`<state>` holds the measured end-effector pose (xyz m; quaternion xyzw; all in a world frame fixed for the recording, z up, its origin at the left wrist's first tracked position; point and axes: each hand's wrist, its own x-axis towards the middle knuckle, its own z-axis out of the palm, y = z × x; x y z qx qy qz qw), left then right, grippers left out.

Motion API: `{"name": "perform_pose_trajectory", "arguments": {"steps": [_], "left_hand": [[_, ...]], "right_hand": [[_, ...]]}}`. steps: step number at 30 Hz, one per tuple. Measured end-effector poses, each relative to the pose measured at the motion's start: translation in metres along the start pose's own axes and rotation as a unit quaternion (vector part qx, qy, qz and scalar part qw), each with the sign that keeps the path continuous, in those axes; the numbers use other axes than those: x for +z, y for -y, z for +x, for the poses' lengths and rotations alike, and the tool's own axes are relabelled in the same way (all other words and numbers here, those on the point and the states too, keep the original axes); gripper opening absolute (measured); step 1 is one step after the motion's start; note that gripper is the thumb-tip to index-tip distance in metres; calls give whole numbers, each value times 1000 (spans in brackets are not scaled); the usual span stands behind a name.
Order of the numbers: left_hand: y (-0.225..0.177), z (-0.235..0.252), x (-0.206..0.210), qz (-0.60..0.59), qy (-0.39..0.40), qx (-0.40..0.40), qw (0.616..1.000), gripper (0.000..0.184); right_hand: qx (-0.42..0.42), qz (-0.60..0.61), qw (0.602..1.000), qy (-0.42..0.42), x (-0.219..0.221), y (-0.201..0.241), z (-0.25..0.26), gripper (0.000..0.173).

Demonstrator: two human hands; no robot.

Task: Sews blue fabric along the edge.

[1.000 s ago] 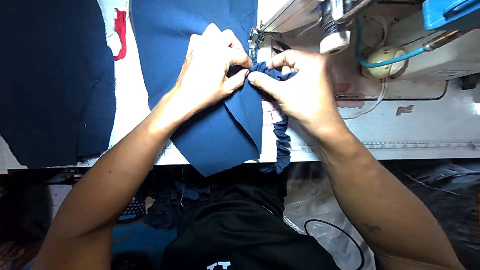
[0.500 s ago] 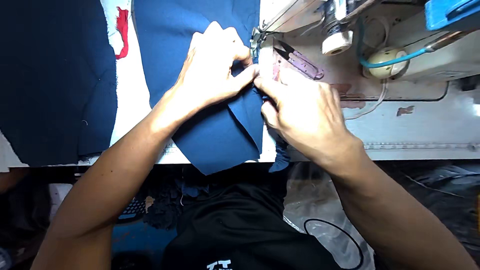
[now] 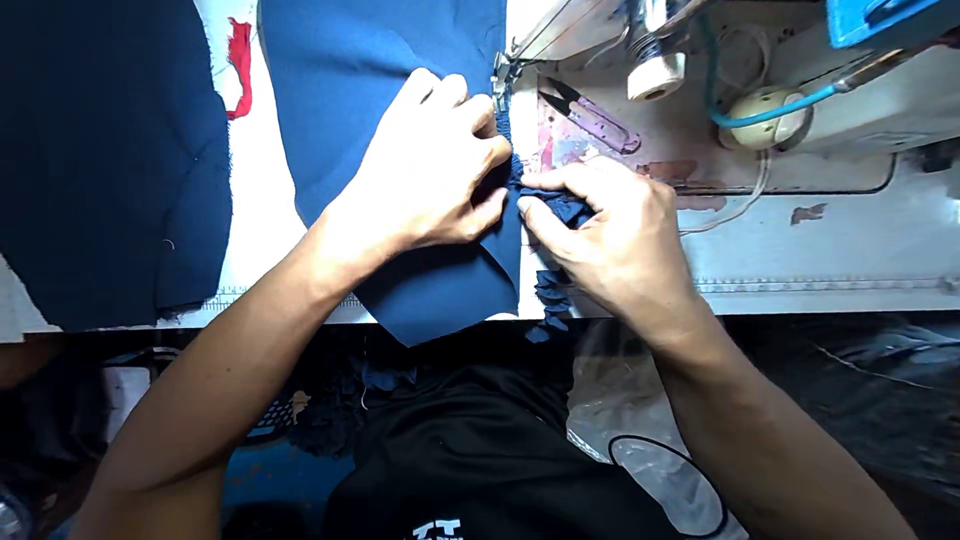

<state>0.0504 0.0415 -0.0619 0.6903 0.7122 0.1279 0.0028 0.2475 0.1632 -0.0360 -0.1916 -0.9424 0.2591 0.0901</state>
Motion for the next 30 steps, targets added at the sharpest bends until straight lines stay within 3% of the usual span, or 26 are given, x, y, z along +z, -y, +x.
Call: {"name": "perform_pose_trajectory", "arguments": {"steps": [3, 7, 11, 15, 21, 26, 30], "left_hand": [[-4, 2, 0, 27, -1, 5, 1000, 55], [-4, 3, 1, 23, -17, 1, 1000, 38], [-2, 3, 2, 24, -18, 4, 1000, 34], [5, 2, 3, 11, -22, 17, 1000, 35], [7, 4, 1, -6, -18, 16, 1000, 34], [6, 3, 4, -37, -33, -14, 999, 45], [2, 4, 9, -39, -50, -29, 998, 32]], "right_hand": [[18, 14, 1000, -1, -3, 0, 0, 22], [57, 62, 996, 9, -4, -1, 6, 25], [88, 74, 993, 2, -3, -4, 8, 23], [40, 19, 999, -29, -1, -5, 4, 21], [-38, -16, 999, 9, 2, -3, -4, 24], [-64, -61, 996, 13, 6, 4, -8, 23], [-83, -86, 993, 10, 12, 9, -9, 24]]}}
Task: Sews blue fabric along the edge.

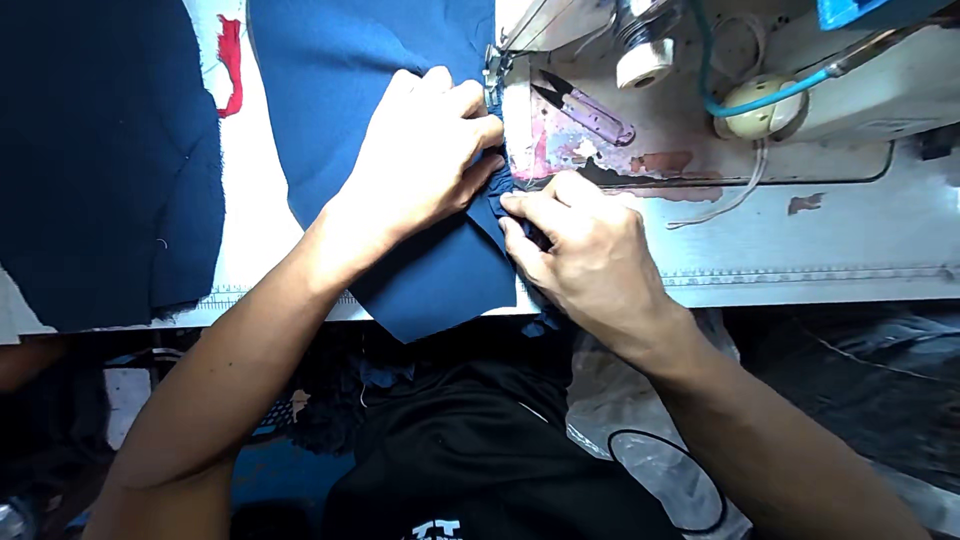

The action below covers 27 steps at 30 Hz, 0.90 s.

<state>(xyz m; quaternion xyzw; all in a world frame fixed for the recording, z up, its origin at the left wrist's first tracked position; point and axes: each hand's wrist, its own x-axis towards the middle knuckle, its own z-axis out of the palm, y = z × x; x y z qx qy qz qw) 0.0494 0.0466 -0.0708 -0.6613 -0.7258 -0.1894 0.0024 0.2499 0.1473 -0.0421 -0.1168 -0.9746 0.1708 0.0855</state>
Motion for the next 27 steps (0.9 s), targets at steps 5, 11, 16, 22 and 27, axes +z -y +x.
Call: {"name": "perform_pose_trajectory", "arguments": {"steps": [5, 11, 16, 22, 27], "left_hand": [[-7, -6, 4, -27, -34, 47, 998, 25], [-14, -20, 4, -51, -8, 30, 998, 34], [-16, -17, 3, -45, 5, -7, 999, 28], [-22, -17, 5, -67, -1, 71, 995, 26], [-23, -20, -1, -39, 37, 62, 997, 32]], "right_hand": [[11, 31, 999, 22, 0, -2, -2, 24], [34, 74, 996, 45, -5, -6, -4, 27], [28, 45, 998, 34, -4, 1, -14, 33], [80, 109, 991, 7, -4, -3, -17, 28], [119, 155, 981, 6, -8, -5, -18, 34]]}}
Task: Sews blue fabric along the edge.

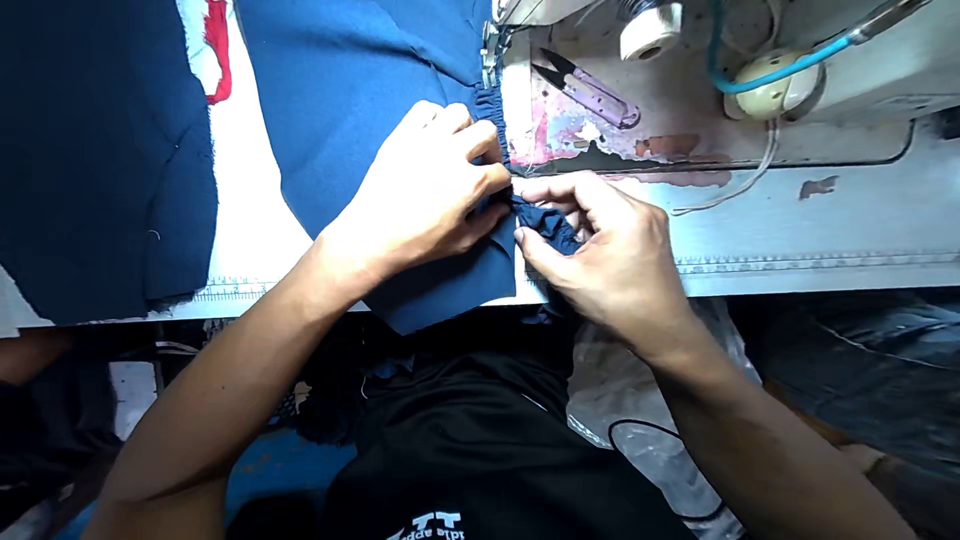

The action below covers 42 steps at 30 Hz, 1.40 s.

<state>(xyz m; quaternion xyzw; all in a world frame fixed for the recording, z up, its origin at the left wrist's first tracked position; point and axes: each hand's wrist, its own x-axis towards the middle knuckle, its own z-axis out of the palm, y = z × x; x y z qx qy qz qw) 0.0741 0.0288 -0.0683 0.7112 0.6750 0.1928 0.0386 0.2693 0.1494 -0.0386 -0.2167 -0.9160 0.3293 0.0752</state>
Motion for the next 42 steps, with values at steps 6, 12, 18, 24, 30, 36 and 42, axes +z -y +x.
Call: {"name": "perform_pose_trajectory", "arguments": {"steps": [6, 12, 18, 24, 30, 36, 42], "left_hand": [[2, -3, 4, -15, -28, -5, 999, 29], [2, -7, 6, -27, -39, -12, 999, 29], [3, -10, 8, -30, -43, -8, 999, 28], [3, -12, 6, -40, -25, -8, 999, 32], [-12, -9, 11, -27, -52, -76, 995, 29], [-19, -8, 13, 0, -42, -61, 997, 27], [-26, -8, 7, 31, -13, -70, 997, 41]], "right_hand": [[44, -37, 998, 7, -2, -4, -1, 32], [37, -41, 998, -7, -4, -8, 2, 23], [11, -23, 1000, 14, -8, -3, 3, 40], [-112, -126, 986, -8, 8, 0, -1, 19], [-111, -131, 984, 35, 11, 3, -15, 32], [16, -88, 996, 3, -4, 0, -12, 40], [4, -70, 997, 13, -4, -2, -10, 26]]}}
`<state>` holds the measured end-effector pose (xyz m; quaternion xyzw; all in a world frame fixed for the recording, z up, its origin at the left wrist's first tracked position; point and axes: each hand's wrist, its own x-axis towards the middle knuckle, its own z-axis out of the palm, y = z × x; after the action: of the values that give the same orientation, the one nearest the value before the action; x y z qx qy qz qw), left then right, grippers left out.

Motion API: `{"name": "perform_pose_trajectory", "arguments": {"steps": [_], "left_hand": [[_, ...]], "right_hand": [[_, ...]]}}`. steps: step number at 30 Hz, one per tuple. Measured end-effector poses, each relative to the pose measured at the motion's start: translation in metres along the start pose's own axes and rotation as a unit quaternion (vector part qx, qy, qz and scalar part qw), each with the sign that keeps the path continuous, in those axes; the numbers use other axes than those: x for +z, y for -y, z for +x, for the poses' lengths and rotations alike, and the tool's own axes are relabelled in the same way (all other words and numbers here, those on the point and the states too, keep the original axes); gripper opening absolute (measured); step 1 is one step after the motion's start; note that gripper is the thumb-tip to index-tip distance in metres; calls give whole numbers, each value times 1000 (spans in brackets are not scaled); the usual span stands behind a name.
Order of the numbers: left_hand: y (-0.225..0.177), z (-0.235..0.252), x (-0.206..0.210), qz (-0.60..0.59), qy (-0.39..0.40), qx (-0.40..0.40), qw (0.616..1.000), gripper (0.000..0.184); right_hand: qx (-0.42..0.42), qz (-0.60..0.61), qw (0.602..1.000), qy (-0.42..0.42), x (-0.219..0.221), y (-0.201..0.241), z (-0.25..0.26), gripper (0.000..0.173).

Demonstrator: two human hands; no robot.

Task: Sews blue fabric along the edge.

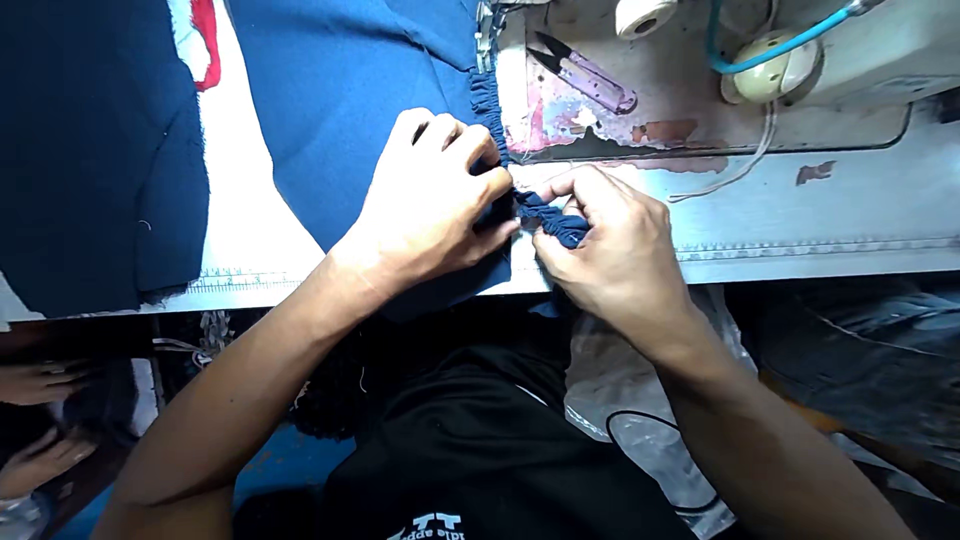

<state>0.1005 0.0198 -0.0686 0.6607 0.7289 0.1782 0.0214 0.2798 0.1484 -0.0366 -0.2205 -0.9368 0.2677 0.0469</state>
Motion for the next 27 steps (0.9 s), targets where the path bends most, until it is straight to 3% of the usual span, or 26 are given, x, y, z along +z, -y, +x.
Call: {"name": "perform_pose_trajectory", "arguments": {"steps": [4, 5, 7, 11, 19, 22, 25, 27], "left_hand": [[3, -1, 2, -9, -7, 2, 1000, 29], [3, -1, 2, -10, -9, 4, 1000, 29], [3, -1, 2, -10, -12, 5, 1000, 29], [5, -3, 1, -21, -10, 9, 1000, 29], [8, -6, 4, -86, -25, -13, 996, 29], [11, -7, 5, -113, -34, -6, 993, 25], [15, -10, 0, -197, -123, -59, 971, 26], [14, -11, -4, -130, -178, -147, 964, 24]], "right_hand": [[46, 71, 996, 29, -2, 0, 4, 38], [40, 63, 997, 20, -2, -2, 4, 33], [5, 17, 1000, -9, -1, -4, 2, 21], [-60, -50, 996, -36, 5, 3, 1, 22], [-151, -160, 975, 38, 10, 10, -7, 22], [-161, -169, 971, 52, 6, 10, 0, 32], [-188, -166, 966, 61, 11, 6, 6, 39], [-209, -161, 963, 50, 14, 3, 9, 38]]}}
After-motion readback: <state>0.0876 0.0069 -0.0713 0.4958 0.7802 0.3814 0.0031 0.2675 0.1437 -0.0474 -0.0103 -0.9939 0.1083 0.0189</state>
